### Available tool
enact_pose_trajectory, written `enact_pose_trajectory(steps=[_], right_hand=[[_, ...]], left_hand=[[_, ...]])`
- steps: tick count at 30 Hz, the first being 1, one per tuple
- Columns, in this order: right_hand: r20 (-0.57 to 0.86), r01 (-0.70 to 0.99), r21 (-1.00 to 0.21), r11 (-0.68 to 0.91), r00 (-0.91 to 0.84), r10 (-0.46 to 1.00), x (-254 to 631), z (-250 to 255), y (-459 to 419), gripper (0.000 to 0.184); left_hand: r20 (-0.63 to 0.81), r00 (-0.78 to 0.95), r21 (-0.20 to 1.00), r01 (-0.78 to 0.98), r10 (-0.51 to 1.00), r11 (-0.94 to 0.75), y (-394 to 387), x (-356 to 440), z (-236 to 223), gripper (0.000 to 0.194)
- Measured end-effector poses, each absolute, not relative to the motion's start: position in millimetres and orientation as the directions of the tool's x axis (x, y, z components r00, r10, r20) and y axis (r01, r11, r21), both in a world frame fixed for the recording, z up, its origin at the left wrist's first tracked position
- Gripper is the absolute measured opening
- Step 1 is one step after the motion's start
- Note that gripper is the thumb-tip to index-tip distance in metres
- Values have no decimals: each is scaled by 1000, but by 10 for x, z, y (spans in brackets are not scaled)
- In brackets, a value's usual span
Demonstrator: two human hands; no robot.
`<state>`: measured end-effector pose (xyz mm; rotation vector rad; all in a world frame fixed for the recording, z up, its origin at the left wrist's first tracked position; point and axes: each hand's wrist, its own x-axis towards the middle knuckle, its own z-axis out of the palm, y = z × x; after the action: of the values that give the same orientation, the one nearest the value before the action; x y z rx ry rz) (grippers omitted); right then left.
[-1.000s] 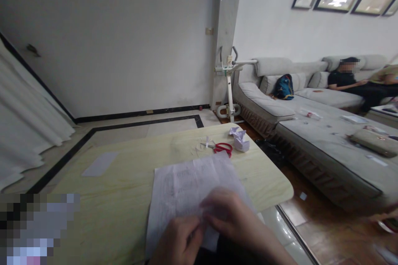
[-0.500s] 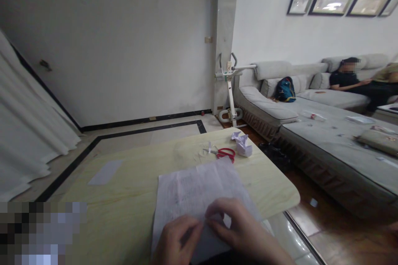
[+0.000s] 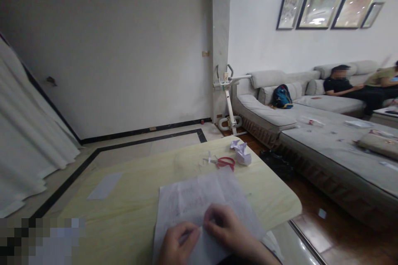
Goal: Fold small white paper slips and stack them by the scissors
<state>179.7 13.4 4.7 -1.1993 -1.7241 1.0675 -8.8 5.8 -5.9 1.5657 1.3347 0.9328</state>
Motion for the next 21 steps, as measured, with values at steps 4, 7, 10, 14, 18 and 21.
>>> enact_pose_trajectory(steps=[4, 7, 10, 14, 18, 21], right_hand=[[124, 321, -922, 218, -288, 949, 1793, 19, 180, 9], [137, 346, -907, 239, -292, 946, 1792, -5, 212, 9], [138, 358, -902, 242, -292, 946, 1789, -9, 225, 9], [148, 365, -897, 251, -286, 947, 1786, 12, 223, 10], [141, 365, -899, 242, -281, 949, 1791, 19, 204, 11], [128, 345, -911, 229, -292, 948, 1784, -2, 174, 11]], left_hand=[[26, 160, 925, 371, 987, -84, 83, -97, 18, 27], [11, 159, 925, 374, 987, -70, 98, -93, 25, 27], [25, 115, 911, 406, 993, -70, 106, -92, -2, 27], [25, 172, 913, 397, 985, -92, 114, -89, -47, 30], [-19, 133, 920, 391, 991, -35, 104, -110, -105, 32], [-67, 104, 921, 388, 992, 22, 113, -150, -134, 31]])
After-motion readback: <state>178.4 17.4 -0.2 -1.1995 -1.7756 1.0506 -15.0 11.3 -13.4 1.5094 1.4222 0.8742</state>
